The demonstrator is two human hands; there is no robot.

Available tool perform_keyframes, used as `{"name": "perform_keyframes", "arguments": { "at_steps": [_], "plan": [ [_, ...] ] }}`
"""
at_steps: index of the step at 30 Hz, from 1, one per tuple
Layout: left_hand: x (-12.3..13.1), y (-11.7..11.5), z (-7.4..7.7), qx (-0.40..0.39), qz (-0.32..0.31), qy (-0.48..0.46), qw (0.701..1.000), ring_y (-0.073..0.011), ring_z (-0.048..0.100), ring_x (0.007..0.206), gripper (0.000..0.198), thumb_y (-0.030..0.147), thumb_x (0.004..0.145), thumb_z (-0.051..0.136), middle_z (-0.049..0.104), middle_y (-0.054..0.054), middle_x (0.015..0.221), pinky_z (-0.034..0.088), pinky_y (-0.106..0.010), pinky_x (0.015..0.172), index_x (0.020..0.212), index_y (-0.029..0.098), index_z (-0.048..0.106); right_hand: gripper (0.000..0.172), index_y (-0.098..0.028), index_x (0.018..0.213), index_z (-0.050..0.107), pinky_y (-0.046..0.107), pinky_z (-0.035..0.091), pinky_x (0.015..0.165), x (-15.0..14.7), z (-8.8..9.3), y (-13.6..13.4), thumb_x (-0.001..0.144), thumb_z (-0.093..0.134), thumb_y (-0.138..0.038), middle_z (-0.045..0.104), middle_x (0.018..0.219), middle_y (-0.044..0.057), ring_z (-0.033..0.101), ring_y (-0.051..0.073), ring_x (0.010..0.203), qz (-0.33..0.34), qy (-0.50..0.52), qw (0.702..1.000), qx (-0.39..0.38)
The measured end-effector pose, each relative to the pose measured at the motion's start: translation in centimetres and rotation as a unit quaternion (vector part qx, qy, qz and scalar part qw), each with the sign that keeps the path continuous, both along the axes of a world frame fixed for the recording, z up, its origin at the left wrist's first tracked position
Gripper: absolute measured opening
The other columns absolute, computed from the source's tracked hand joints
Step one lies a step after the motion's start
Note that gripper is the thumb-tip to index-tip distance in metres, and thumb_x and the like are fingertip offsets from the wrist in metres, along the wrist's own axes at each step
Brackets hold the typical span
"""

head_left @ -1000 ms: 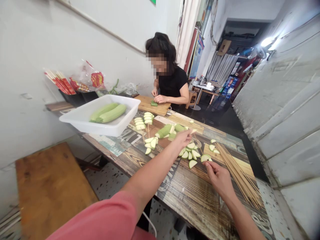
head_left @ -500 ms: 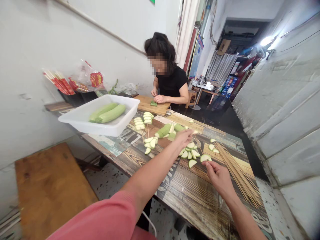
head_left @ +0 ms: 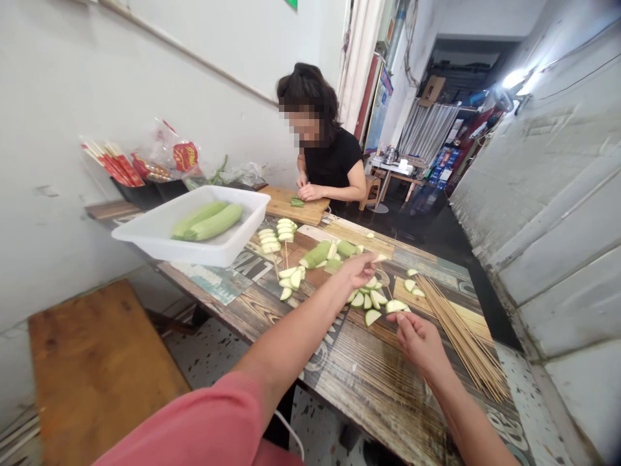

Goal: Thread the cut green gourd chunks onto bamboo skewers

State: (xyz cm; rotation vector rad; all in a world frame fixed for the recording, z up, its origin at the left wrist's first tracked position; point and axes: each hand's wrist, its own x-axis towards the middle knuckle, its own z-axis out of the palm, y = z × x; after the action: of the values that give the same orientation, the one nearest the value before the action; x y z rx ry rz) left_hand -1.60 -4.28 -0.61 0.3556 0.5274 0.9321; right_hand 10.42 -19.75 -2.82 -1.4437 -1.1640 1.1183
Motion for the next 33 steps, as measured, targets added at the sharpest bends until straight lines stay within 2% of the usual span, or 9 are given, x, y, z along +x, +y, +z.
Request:
{"name": "perform_keyframes", "arguments": {
  "at_steps": [6, 9, 11, 15, 17, 21, 25, 28, 33],
  "plan": [
    [-0.2, -0.1, 0.4, -0.043, -0.025, -0.014, 0.999, -0.0007, 0.04, 0.04, 0.019, 0.002, 0.076, 0.058, 0.044, 0.003, 0.053, 0.021, -0.006, 0.03, 0.065, 0.012, 0.045, 0.043, -0.014, 0.081, 0.057, 0.018, 0.014, 0.034, -0.2, 0.1, -0.1, 0.069, 0.055, -0.056, 0.029, 0.038, -0.011, 0.017, 0.004, 0.032, -0.009, 0.018, 1.0, -0.024],
    [-0.1, -0.1, 0.4, -0.049, -0.028, -0.017, 0.998, -0.0006, 0.039, 0.039, 0.019, 0.002, 0.077, 0.056, 0.043, 0.003, 0.053, 0.021, -0.006, 0.029, 0.065, 0.012, 0.045, 0.043, -0.013, 0.082, 0.061, 0.019, 0.016, 0.036, 0.3, -0.3, 0.1, 0.072, 0.052, -0.054, 0.029, 0.039, -0.009, 0.022, 0.006, 0.034, -0.026, -0.081, 0.996, 0.02],
    [0.1, -0.2, 0.4, -0.045, -0.022, -0.014, 0.999, -0.0003, 0.038, 0.039, 0.019, 0.001, 0.078, 0.053, 0.044, 0.003, 0.053, 0.02, -0.006, 0.029, 0.065, 0.012, 0.045, 0.042, -0.012, 0.081, 0.065, 0.02, 0.021, 0.038, 0.5, -0.4, 0.2, 0.074, 0.051, -0.051, 0.035, 0.04, -0.006, 0.029, 0.008, 0.037, -0.044, -0.178, 0.981, 0.067],
    [0.4, -0.4, 0.4, -0.032, 0.036, -0.013, 0.999, 0.0008, 0.037, 0.04, 0.017, -0.003, 0.078, 0.05, 0.045, 0.002, 0.054, 0.022, -0.005, 0.031, 0.067, 0.009, 0.048, 0.042, -0.013, 0.082, 0.068, 0.022, 0.03, 0.043, 0.8, -0.4, 0.3, 0.078, 0.046, -0.048, 0.047, 0.045, -0.001, 0.042, 0.012, 0.043, -0.057, -0.279, 0.952, 0.116],
    [0.4, -0.5, 0.6, -0.04, 0.032, -0.027, 0.998, -0.0001, 0.039, 0.041, 0.016, -0.001, 0.079, 0.05, 0.045, 0.002, 0.054, 0.026, -0.005, 0.032, 0.067, 0.009, 0.049, 0.043, -0.013, 0.083, 0.068, 0.022, 0.032, 0.044, 0.9, -0.4, 0.3, 0.079, 0.045, -0.049, 0.05, 0.047, 0.0, 0.045, 0.013, 0.045, -0.052, -0.286, 0.949, 0.126],
    [0.1, -0.7, 0.9, -0.052, 0.009, -0.065, 0.997, -0.0039, 0.045, 0.045, 0.016, 0.015, 0.084, 0.052, 0.047, 0.0, 0.055, 0.03, -0.009, 0.033, 0.068, 0.01, 0.051, 0.042, -0.014, 0.082, 0.068, 0.022, 0.033, 0.044, 1.1, -0.5, 0.3, 0.081, 0.044, -0.049, 0.052, 0.047, 0.0, 0.044, 0.013, 0.044, -0.048, -0.294, 0.943, 0.148],
    [0.0, -0.7, 0.8, -0.036, -0.024, -0.076, 0.996, -0.0024, 0.045, 0.047, 0.015, 0.009, 0.084, 0.05, 0.051, -0.003, 0.062, 0.032, -0.008, 0.036, 0.069, 0.009, 0.051, 0.041, -0.015, 0.083, 0.068, 0.022, 0.034, 0.044, 1.1, -0.5, 0.4, 0.082, 0.044, -0.048, 0.053, 0.048, 0.0, 0.047, 0.013, 0.045, -0.047, -0.298, 0.939, 0.167],
    [0.0, -0.7, 0.7, -0.03, -0.062, -0.05, 0.996, 0.0001, 0.042, 0.045, 0.012, 0.007, 0.086, 0.046, 0.057, -0.008, 0.073, 0.032, -0.006, 0.034, 0.077, 0.006, 0.054, 0.04, -0.016, 0.082, 0.068, 0.022, 0.034, 0.045, 1.2, -0.5, 0.4, 0.082, 0.043, -0.048, 0.054, 0.049, 0.001, 0.049, 0.014, 0.047, -0.053, -0.302, 0.936, 0.17],
    [0.1, -0.8, 0.6, -0.033, -0.067, -0.035, 0.997, 0.0012, 0.039, 0.042, 0.009, 0.006, 0.084, 0.048, 0.059, -0.008, 0.075, 0.028, -0.005, 0.031, 0.086, 0.005, 0.057, 0.04, -0.016, 0.08, 0.068, 0.022, 0.035, 0.045, 1.3, -0.3, 0.4, 0.081, 0.044, -0.048, 0.055, 0.05, 0.001, 0.051, 0.015, 0.049, -0.05, -0.308, 0.935, 0.169]
  ]
}}
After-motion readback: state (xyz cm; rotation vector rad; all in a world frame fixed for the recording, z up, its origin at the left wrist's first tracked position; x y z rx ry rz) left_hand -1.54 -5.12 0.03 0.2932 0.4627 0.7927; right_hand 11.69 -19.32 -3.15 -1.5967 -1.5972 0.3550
